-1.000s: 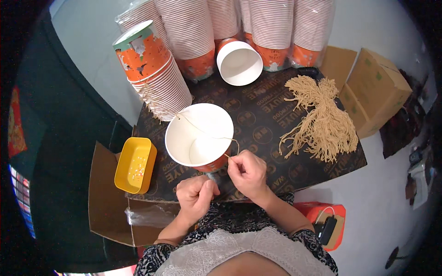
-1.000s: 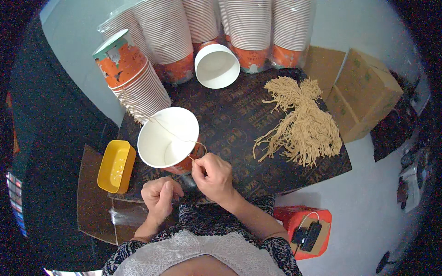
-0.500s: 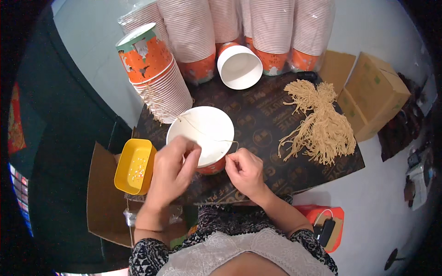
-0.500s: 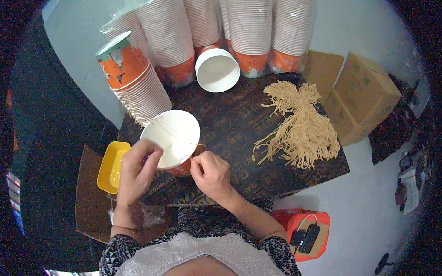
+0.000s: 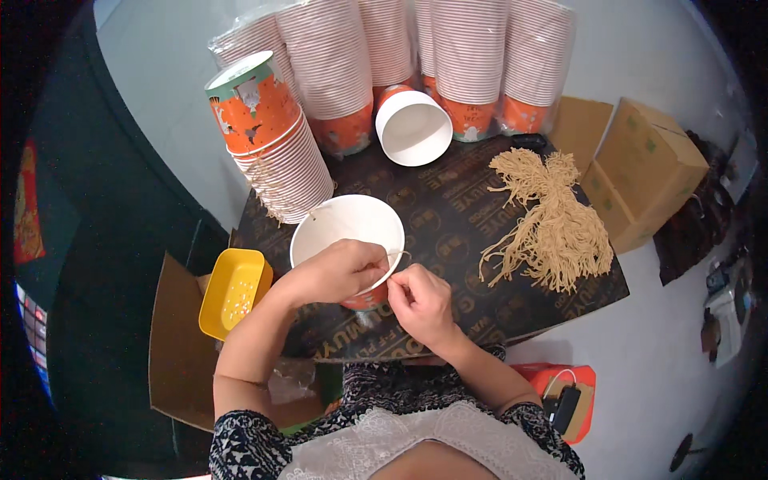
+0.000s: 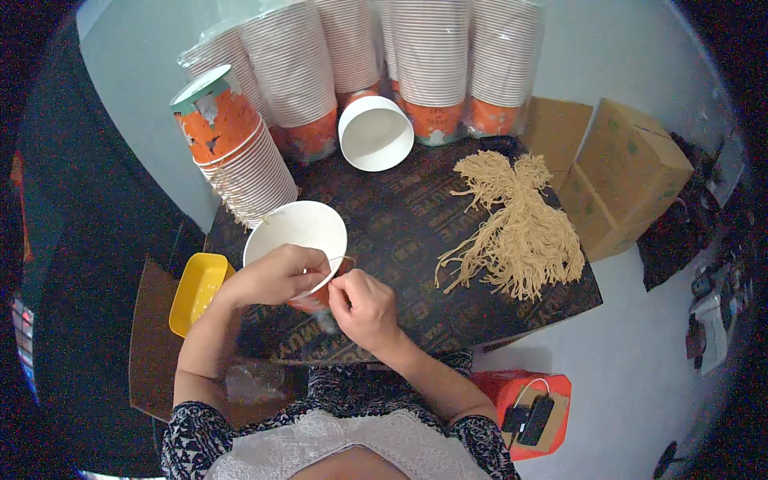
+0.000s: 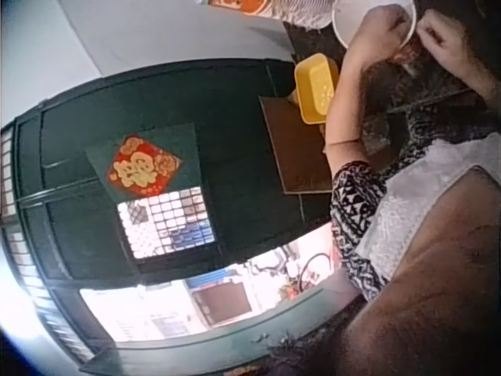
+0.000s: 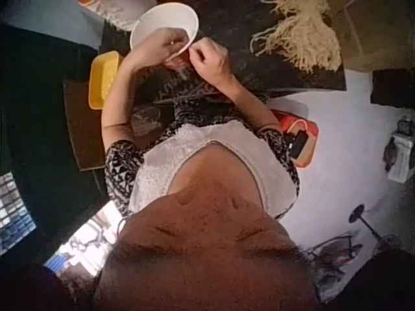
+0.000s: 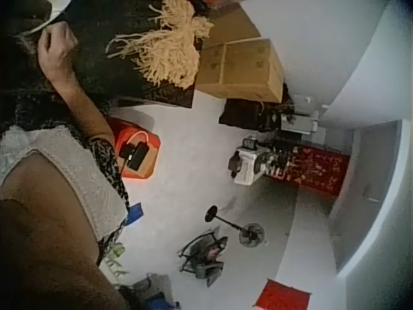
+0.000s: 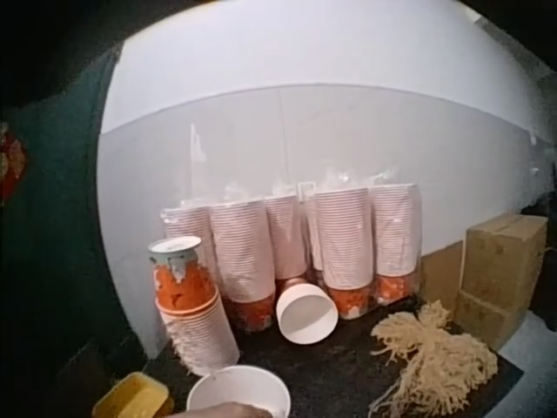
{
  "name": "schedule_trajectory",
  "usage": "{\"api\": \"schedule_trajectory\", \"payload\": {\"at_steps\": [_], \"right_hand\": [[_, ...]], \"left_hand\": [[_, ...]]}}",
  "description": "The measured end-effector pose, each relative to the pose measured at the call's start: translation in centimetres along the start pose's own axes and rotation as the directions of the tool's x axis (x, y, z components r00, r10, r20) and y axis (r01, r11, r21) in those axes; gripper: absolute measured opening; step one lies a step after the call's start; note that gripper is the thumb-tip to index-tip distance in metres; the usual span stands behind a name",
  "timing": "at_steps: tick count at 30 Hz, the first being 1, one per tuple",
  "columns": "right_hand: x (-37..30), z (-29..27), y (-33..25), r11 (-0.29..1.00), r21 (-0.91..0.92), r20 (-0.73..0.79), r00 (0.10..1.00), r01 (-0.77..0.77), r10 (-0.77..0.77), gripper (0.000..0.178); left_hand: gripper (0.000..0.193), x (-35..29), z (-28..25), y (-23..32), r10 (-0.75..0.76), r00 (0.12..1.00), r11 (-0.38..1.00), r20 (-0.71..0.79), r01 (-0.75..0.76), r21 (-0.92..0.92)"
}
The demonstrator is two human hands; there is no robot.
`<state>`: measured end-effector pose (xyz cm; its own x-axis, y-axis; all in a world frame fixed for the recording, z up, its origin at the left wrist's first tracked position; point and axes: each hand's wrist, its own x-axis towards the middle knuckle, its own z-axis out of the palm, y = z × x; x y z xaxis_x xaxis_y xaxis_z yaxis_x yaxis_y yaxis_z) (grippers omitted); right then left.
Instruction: Manually attaching string handles to paper buckets at a workstation.
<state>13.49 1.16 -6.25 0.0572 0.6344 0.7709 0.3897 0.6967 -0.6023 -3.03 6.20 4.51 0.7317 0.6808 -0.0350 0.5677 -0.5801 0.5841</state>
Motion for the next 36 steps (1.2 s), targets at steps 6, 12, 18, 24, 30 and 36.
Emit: {"api": "schedule_trajectory", "payload": {"at_steps": [6, 12, 18, 24, 30, 36], "right_hand": [[0.3, -1.5, -0.5, 0.998, -0.004, 0.045, 0.997, -0.067, 0.067, 0.012], [0.7, -2.1, -0.3, 0.999, -0.052, 0.076, 0.997, 0.008, -0.004, 0.010], [0.7, -2.0, -0.3, 0.999, -0.045, 0.084, 0.996, 0.015, -0.011, 0.009], [2.8, -4.3, -0.6, 0.996, -0.004, 0.162, 0.983, 0.089, -0.087, 0.016], [5.5, -5.8, -0.9, 0.967, -0.002, 0.211, 0.946, 0.253, -0.247, 0.025], [6.7, -4.9, -1.4, 0.957, 0.115, 0.283, 0.915, 0.267, -0.289, 0.029]], "left_hand": [[0.014, -1.1, -0.1, 1.0, -0.161, 0.970, 0.986, -0.180, 0.150, -0.073], [0.009, -1.3, 1.3, 1.6, -0.225, 0.930, 0.914, -0.291, 0.098, -0.395], [0.007, -0.5, 1.4, 1.0, -0.213, 0.951, 0.742, -0.225, 0.007, -0.671], [0.004, -0.4, 1.0, 0.6, -0.260, 0.964, 0.678, -0.061, 0.137, -0.722], [0.006, -0.2, 1.2, 0.2, -0.230, 0.972, 0.645, -0.042, 0.119, -0.755], [0.005, 0.5, 1.2, 0.8, -0.210, 0.978, 0.656, -0.008, 0.134, -0.743]]}}
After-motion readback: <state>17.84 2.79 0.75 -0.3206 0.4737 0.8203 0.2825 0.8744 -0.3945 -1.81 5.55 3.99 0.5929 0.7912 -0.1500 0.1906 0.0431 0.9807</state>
